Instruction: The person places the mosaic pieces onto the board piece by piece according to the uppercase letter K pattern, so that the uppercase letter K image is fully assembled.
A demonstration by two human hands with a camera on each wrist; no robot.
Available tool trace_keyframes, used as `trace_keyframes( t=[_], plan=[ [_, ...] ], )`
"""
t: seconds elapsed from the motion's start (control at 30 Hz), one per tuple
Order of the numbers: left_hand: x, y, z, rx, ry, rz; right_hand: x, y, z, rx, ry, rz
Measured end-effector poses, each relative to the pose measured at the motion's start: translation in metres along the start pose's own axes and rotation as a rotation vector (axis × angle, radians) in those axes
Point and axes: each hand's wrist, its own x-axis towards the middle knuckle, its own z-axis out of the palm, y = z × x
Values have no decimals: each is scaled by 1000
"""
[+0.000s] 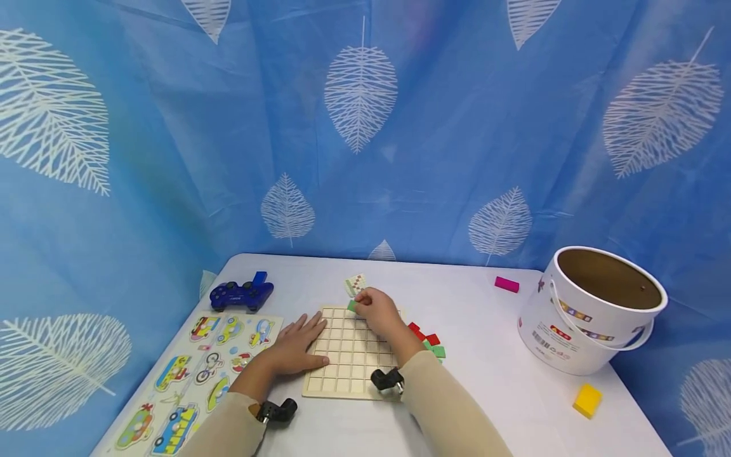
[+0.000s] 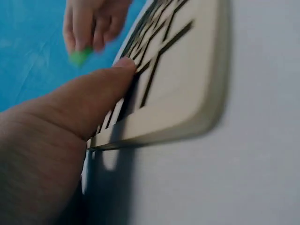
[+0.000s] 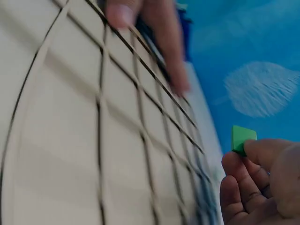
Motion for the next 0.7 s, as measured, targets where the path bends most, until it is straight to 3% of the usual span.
trace_keyframes(
  t=[0.13, 0.27, 0.57, 0.7],
  plan=[
    [2, -1, -3, -10, -36, -1, 11, -10, 34, -3, 9, 15],
    [0, -1, -6, -26, -61, -11, 14, -11, 52, -90, 55, 13],
    [0, 0, -13, -55, -90, -1, 13, -9, 58, -358, 66, -100],
    [0, 1, -12, -53, -85, -6, 11, -9, 55, -423, 1, -105]
  ],
)
